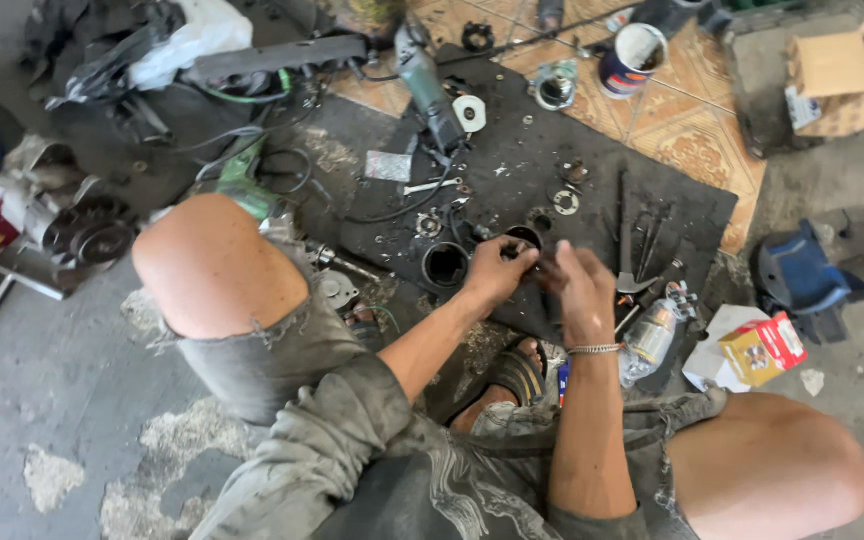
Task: The person unpacks several small boxes containing mechanical parts and tools while sitting on the floor. They then use a hammer to tap a metal ring into a cylindrical metal housing, followed by inserting a small metal component into the housing.
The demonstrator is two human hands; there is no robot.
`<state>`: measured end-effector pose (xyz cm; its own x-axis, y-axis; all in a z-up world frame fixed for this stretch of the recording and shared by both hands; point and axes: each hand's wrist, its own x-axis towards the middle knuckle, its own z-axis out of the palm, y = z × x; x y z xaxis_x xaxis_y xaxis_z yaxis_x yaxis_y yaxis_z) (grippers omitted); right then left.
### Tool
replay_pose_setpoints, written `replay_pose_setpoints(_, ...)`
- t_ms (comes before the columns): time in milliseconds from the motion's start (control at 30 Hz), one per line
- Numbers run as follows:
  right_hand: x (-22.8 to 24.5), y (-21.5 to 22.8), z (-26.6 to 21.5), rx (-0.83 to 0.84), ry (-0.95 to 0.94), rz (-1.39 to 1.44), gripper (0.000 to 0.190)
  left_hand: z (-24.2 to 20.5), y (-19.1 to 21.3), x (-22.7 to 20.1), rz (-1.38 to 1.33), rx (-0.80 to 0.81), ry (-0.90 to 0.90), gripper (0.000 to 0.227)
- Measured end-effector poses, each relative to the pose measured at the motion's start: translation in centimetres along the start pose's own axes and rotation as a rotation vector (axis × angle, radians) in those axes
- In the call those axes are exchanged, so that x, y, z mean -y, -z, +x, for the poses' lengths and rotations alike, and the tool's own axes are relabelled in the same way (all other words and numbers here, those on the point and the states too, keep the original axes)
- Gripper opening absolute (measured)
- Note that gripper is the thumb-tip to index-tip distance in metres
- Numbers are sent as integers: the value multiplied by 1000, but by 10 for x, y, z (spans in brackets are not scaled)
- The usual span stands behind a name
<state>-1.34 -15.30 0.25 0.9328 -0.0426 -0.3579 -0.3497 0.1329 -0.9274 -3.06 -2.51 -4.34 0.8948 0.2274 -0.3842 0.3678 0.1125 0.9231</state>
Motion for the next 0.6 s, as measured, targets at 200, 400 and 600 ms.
replay_pose_setpoints(200, 36, -41, 25, -66, 194, -179, 19, 11, -12, 39, 74, -36, 172, 29)
replay_pose_setpoints(400, 41, -89, 53, 62, 116, -77, 20, 28, -50, 47, 175, -59, 217, 35)
replay_pose_setpoints(600, 22, -95, 68, 112, 82, -100, 24, 45, -63, 37, 250, 23, -33, 36)
